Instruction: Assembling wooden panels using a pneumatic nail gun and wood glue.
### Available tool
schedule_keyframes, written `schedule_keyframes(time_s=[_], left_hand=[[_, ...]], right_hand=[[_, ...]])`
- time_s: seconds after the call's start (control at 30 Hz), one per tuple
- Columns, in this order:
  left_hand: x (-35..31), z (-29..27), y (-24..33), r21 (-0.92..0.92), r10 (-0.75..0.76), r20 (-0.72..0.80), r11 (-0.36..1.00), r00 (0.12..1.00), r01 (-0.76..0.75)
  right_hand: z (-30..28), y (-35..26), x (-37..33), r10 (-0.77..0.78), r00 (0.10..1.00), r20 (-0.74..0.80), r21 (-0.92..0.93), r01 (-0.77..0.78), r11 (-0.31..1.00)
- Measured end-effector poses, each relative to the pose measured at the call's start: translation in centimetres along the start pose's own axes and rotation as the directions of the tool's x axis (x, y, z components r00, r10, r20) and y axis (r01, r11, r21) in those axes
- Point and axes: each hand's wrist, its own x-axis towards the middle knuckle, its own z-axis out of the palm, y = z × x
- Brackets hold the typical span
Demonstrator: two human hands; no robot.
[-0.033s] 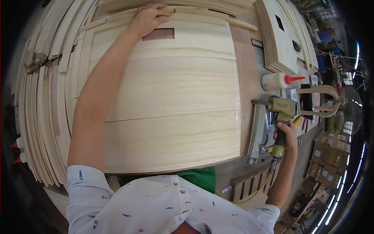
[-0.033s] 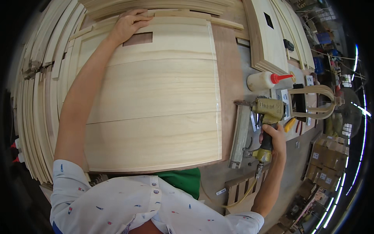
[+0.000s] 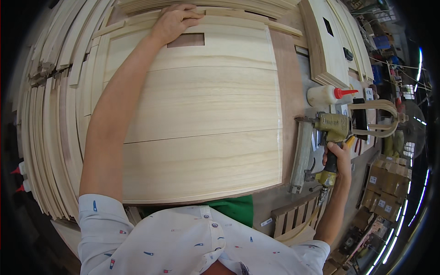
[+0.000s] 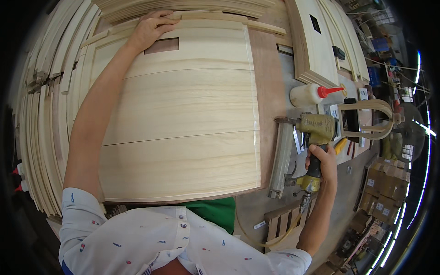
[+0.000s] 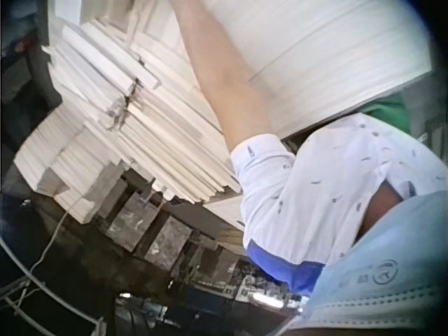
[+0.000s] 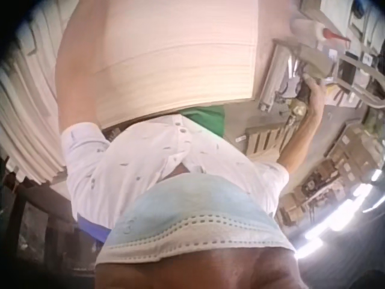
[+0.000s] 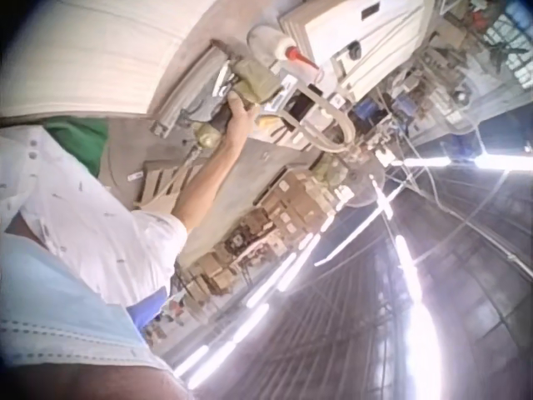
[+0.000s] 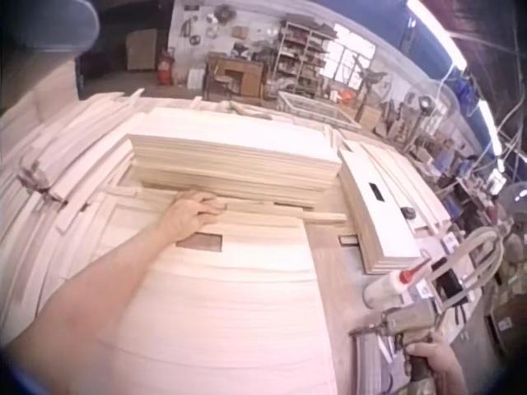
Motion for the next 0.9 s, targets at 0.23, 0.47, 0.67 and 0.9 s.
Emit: schedule_keyframes(time_s=[0.23,0.47,0.67,0.9], left_hand=[[-0.9,-1.0,0.1,-0.193,-0.19,-0.042,0.965,0.981,0.179],[-0.5,-0.6,0.5,-0.138,-0.163,-0.056,0.978,0.985,0.154],[-0.5,-0.4,0.5,-0.115,-0.132,-0.062,0.986,0.989,0.124],[-0.5,-0.8,0.5,-0.087,-0.189,-0.033,0.979,0.981,0.186]], right_hand=[[8.4,-12.2,-0.8,-0.371,0.926,0.074,-0.328,0.374,0.867],[14.2,-18.4,8.9,-0.468,0.838,0.28,-0.381,0.544,0.747],[17.0,-19.2,12.7,-0.453,0.842,0.293,-0.475,0.539,0.695],[17.8,-19.1,13.5,-0.463,0.828,0.317,-0.423,0.561,0.712]])
